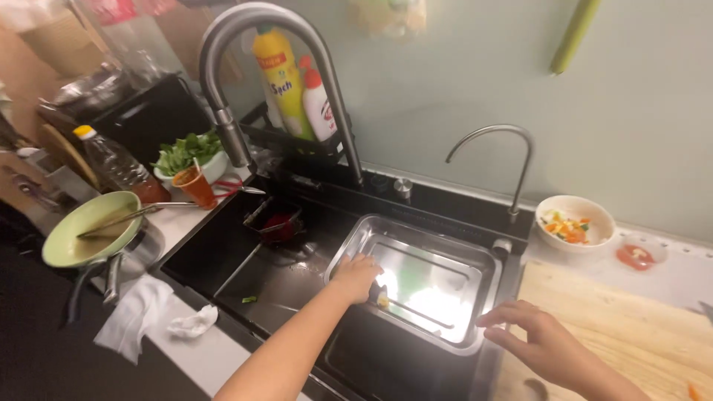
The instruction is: Cutting sushi rolls and packing them into individual plastic containers.
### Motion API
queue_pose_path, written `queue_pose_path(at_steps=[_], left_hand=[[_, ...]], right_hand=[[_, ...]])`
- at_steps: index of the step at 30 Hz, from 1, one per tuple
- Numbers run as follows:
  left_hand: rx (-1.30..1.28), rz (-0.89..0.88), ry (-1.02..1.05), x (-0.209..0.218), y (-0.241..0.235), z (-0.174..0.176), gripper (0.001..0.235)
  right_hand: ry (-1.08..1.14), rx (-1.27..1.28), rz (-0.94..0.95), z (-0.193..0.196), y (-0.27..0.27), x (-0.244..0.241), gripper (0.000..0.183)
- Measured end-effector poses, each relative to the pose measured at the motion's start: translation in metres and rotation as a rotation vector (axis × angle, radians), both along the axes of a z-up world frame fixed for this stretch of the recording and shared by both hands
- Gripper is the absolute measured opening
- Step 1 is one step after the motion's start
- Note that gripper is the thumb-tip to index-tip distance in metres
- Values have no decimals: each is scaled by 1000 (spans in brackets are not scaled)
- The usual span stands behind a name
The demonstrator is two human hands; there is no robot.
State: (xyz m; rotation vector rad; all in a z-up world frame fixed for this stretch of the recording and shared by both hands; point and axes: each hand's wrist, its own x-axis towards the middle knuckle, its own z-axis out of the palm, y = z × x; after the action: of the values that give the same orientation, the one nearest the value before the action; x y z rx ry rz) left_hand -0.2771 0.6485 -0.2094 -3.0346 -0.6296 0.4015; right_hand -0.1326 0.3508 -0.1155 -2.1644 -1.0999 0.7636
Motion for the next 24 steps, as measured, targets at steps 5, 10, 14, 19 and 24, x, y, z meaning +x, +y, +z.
queue_pose_path(at_steps=[5, 10, 14, 19, 24], left_hand=[[-84, -98, 109, 2, 19, -1, 32], [-93, -220, 97, 6, 33, -3, 32], [-230, -66, 144, 16, 24, 7, 38], [-434, 241, -15, 21, -2, 33, 41], [-719, 24, -457, 60, -81, 50, 55]], right_hand=[[59, -89, -59, -30, 6, 5, 23], [25, -11, -148, -33, -35, 17, 19], [78, 44, -261, -42, -85, 27, 18], [103, 57, -402, -47, -145, 47, 17], [-56, -136, -722, -25, -193, 62, 21]])
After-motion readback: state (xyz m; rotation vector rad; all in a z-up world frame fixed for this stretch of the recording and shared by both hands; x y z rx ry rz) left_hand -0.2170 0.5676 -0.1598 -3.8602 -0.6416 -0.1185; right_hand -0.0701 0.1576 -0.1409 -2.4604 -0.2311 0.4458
